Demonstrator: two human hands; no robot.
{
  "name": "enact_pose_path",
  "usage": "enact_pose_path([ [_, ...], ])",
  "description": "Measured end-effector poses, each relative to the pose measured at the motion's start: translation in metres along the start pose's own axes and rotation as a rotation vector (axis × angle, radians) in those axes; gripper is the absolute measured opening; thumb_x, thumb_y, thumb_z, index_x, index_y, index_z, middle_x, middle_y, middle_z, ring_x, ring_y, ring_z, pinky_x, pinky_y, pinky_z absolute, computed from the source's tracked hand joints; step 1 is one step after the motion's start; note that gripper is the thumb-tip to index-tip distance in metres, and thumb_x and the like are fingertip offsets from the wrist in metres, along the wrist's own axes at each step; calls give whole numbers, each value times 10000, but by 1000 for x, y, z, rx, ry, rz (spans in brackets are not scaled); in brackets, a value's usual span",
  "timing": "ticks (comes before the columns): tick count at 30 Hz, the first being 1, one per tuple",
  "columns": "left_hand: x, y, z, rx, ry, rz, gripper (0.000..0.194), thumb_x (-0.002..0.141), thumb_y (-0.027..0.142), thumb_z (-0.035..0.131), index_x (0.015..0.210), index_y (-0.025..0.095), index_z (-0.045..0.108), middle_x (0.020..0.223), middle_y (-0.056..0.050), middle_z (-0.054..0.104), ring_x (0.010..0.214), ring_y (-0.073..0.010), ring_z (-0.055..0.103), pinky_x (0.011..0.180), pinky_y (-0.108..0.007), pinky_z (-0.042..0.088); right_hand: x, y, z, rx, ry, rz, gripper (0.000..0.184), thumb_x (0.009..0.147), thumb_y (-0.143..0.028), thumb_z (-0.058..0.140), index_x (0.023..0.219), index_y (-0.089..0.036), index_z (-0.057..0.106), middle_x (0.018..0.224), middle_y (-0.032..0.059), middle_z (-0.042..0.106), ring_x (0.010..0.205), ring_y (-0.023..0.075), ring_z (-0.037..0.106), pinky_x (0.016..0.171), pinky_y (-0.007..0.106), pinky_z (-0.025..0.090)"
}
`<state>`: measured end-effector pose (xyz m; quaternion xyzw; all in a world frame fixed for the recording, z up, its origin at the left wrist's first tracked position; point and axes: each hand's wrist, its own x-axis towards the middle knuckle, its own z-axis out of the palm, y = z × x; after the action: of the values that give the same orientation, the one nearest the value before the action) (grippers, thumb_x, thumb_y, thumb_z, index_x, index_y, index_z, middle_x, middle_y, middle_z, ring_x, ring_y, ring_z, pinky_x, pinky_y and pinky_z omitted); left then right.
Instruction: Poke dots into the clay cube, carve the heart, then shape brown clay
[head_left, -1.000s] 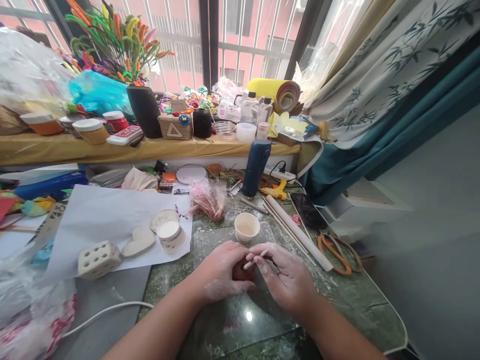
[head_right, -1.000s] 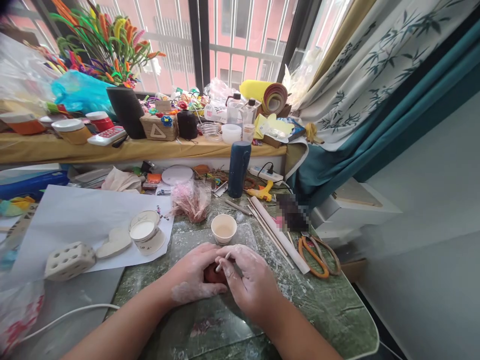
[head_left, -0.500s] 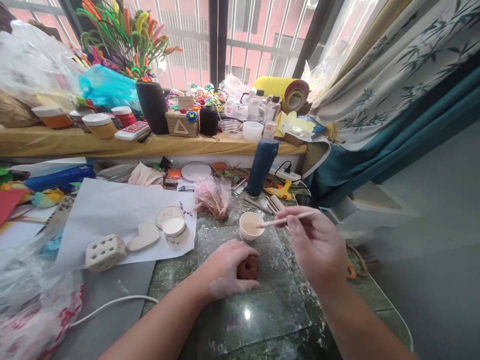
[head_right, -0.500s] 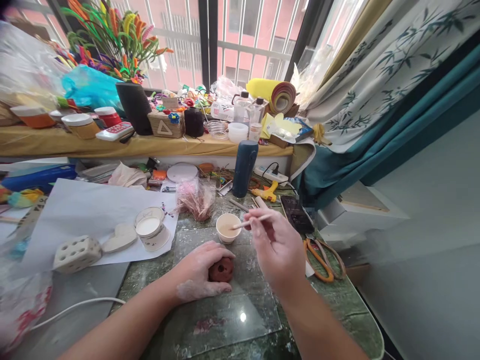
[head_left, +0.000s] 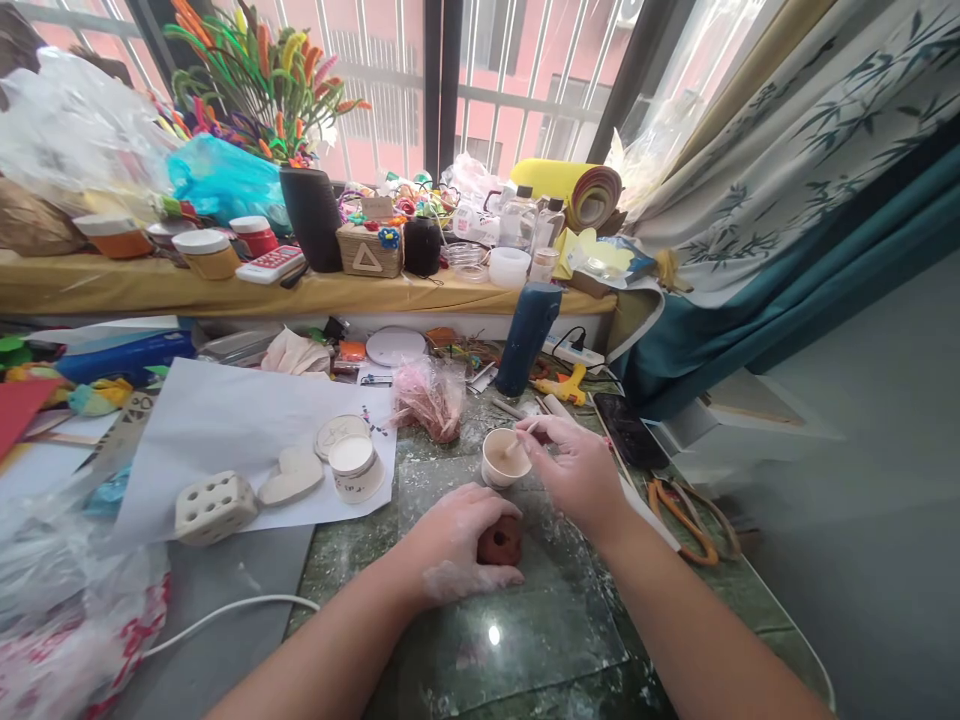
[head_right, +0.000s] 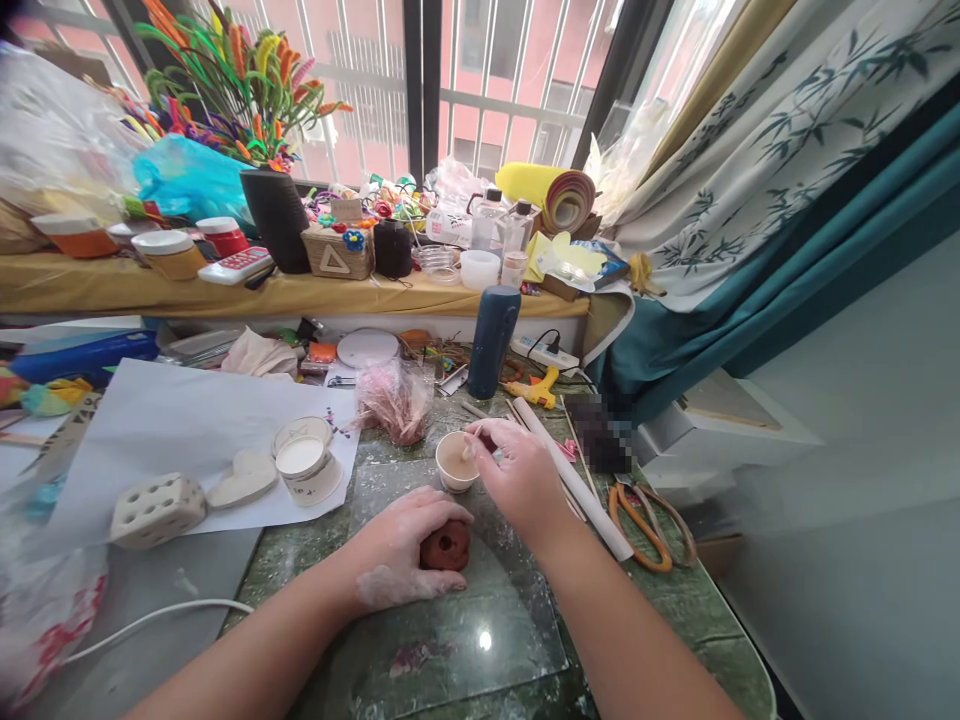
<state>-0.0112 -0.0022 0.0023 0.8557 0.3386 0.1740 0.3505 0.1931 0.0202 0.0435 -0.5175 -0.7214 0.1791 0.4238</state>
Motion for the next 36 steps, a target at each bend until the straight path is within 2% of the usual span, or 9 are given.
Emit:
enact_pose_path([
  [6,0,1,-1,4,6,0,630,655,370,939,1210,232,674,1166,-71,713,1085,-306,631,969,-450,504,5,-2,-2,-75,10,-43,143,959,-290,618,915,-230,740,953,41,797,859,229,738,809,376,581],
  [9,1,0,-1,0,2,1,620,663,377,935,1208,237,674,1163,-70,716,1082,-307,633,966,-446,501,-7,-14,-10,-26,138,-56,111,965,-273,625,923,-233,719,966,46,785,871,223,738,806,364,588],
  [12,1,-1,-1,-11,8,13,618,669,395,930,1207,237,671,1160,-69,717,1094,-307,629,978,-440,490,-34,-28,-19,108,279,-38,84,980,-252,620,1006,-242,698,978,52,758,875,209,726,802,349,596],
  [16,1,0,-1,-15,-3,18,577,666,366,933,1164,239,672,1105,-52,713,1044,-286,629,926,-408,489,-69,-34,-16,242,168,36,124,1011,-219,567,1091,-254,656,938,37,727,827,172,712,741,291,599],
  [19,1,0,0,-6,-1,29,512,681,341,923,1116,239,672,1039,-31,701,1002,-266,622,897,-386,479,-79,-33,-7,177,74,-33,132,1001,-184,567,1070,-258,653,933,23,729,843,158,717,760,271,591],
  [24,0,-2,2,-18,25,55,471,709,339,903,1103,242,663,1042,-26,688,1000,-254,606,890,-368,462,-71,-36,-5,77,46,-178,135,973,-148,579,1015,-244,665,927,21,741,859,163,716,797,281,572],
  [30,0,-1,2,-6,7,33,372,751,373,858,1034,227,664,982,-25,682,950,-245,597,862,-361,461,-62,-38,-5,89,19,-180,122,971,-171,585,1012,-242,675,904,23,759,831,178,720,775,296,574],
  [34,2,1,0,-2,9,28,382,745,369,860,1036,226,659,978,-25,679,938,-242,592,850,-357,465,-60,-37,-2,113,-31,-111,107,977,-198,586,957,-246,679,874,16,752,806,182,720,770,308,568],
  [36,2,2,-1,3,3,23,349,739,367,861,980,222,654,947,-20,673,913,-238,591,835,-355,469,-59,-37,0,121,-3,-79,104,978,-206,586,967,-246,682,870,17,749,800,186,718,764,313,568],
])
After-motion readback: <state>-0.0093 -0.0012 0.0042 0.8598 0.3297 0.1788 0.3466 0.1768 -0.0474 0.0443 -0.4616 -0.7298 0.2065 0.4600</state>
